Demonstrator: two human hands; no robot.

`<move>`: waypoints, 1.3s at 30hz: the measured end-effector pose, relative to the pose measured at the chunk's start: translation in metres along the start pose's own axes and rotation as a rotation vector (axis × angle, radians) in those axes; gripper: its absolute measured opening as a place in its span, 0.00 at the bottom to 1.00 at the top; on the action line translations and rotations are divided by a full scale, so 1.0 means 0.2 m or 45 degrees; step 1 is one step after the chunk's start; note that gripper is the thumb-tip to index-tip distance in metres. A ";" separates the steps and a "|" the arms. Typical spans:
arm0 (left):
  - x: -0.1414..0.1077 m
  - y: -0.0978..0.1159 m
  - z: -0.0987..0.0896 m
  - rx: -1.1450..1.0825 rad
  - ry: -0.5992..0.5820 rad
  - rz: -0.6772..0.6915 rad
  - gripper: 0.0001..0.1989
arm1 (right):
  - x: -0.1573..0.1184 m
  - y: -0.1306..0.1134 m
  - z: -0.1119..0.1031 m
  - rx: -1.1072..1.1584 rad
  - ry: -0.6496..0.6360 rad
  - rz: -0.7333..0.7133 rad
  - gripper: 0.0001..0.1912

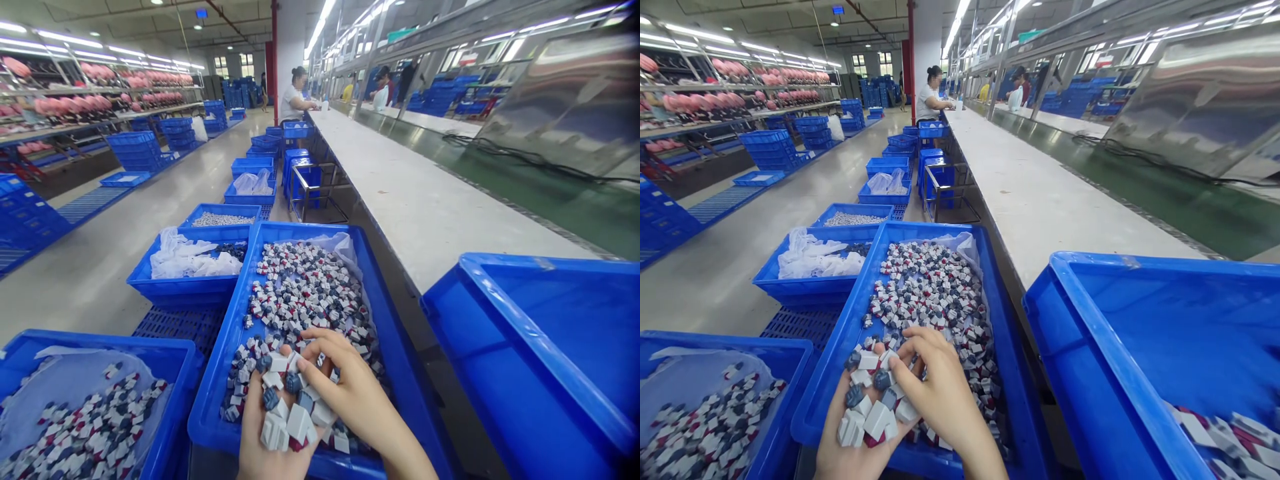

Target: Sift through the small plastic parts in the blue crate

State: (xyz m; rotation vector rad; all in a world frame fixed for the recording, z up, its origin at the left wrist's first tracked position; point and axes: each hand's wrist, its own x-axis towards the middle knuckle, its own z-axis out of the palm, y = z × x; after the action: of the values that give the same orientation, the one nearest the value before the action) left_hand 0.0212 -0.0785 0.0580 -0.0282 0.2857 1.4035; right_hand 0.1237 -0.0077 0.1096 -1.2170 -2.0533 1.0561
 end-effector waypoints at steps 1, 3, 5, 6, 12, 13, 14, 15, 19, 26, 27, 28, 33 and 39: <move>0.00 0.00 -0.01 -0.002 0.006 0.007 0.21 | 0.00 0.01 0.01 0.081 0.004 0.025 0.09; -0.01 -0.01 -0.01 -0.011 0.027 0.045 0.20 | 0.00 0.03 0.05 0.273 0.047 0.083 0.09; -0.01 -0.01 -0.01 -0.014 0.056 0.091 0.19 | 0.00 0.05 0.08 0.496 0.140 0.168 0.11; -0.01 -0.01 -0.01 -0.013 0.065 0.105 0.19 | 0.00 0.05 0.09 0.617 0.189 0.222 0.12; -0.01 0.00 0.02 -0.047 -0.028 0.073 0.18 | -0.01 0.06 0.13 1.039 0.283 0.456 0.16; -0.01 0.00 0.02 -0.028 -0.035 0.076 0.18 | -0.01 0.06 0.13 0.990 0.303 0.425 0.15; -0.01 0.00 0.03 -0.006 -0.036 0.085 0.18 | -0.01 0.06 0.13 0.905 0.322 0.370 0.14; -0.01 0.00 0.03 0.015 -0.035 0.098 0.18 | -0.02 0.06 0.13 0.798 0.331 0.303 0.13; -0.02 0.00 0.02 0.034 -0.035 0.135 0.19 | -0.05 0.08 0.12 0.401 0.345 0.073 0.10; 0.00 0.00 0.04 0.022 0.111 0.156 0.16 | -0.14 0.03 0.13 0.068 0.350 -0.274 0.17; 0.00 0.00 0.05 0.008 0.118 0.143 0.17 | -0.15 0.02 0.13 -0.003 0.343 -0.320 0.19; 0.00 0.01 0.05 0.001 0.120 0.123 0.17 | -0.16 0.01 0.13 -0.077 0.333 -0.361 0.21; 0.02 0.02 0.05 -0.059 0.112 0.030 0.18 | -0.20 0.02 0.17 -0.300 0.241 -0.478 0.24; 0.03 0.01 0.15 -0.250 0.465 -0.065 0.21 | -0.21 0.04 0.26 0.049 0.364 -0.322 0.08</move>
State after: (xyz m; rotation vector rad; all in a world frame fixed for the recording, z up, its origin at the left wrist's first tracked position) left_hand 0.0262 -0.0667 0.0867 -0.4537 0.4448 1.3667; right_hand 0.1083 -0.0610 0.0718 -0.9926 -1.8942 0.7525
